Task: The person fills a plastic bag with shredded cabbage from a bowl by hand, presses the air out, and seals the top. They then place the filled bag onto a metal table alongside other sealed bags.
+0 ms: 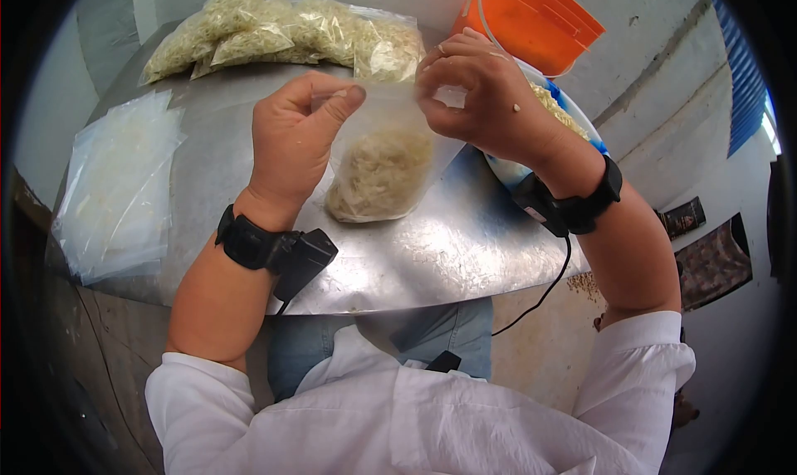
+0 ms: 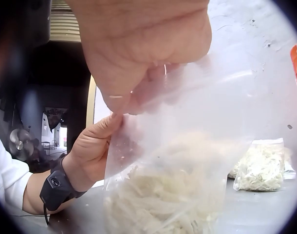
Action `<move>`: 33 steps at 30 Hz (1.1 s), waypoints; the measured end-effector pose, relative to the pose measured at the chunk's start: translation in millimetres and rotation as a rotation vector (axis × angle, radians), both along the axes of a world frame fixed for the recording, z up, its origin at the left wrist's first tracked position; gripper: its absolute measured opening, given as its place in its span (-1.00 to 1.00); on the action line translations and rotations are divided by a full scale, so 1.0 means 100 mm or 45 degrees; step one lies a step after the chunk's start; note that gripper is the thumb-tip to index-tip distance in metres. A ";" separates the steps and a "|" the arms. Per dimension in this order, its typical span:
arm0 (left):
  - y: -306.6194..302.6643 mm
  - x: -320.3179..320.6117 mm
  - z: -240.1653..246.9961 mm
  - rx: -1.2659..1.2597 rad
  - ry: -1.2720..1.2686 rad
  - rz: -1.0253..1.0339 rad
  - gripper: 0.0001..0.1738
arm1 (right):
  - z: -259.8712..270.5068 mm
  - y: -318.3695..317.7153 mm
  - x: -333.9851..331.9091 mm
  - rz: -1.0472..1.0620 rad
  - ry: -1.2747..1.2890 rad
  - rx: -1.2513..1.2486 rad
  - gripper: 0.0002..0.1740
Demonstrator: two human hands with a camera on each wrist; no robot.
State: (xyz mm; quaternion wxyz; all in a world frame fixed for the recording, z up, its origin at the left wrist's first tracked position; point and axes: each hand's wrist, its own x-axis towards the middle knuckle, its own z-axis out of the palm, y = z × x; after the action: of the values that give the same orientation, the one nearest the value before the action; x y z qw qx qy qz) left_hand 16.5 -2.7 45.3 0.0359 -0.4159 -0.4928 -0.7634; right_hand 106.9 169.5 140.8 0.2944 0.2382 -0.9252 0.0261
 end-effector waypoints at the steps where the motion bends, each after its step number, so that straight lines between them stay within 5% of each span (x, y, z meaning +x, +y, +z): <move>1: 0.00 -0.01 0.00 0.025 0.007 0.001 -0.88 | 0.01 0.02 0.02 0.000 0.000 0.000 -0.96; 33: 0.01 -0.07 -0.06 0.014 -0.160 -0.032 -0.85 | -0.08 0.56 0.44 -0.214 -0.030 -0.076 -0.95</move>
State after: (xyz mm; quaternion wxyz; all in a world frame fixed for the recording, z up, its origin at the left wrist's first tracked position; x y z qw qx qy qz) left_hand 9.6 -1.2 39.0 -0.0024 -0.3733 -0.4847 -0.7911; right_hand 151.2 225.9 132.5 0.2917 0.1506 -0.9440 0.0316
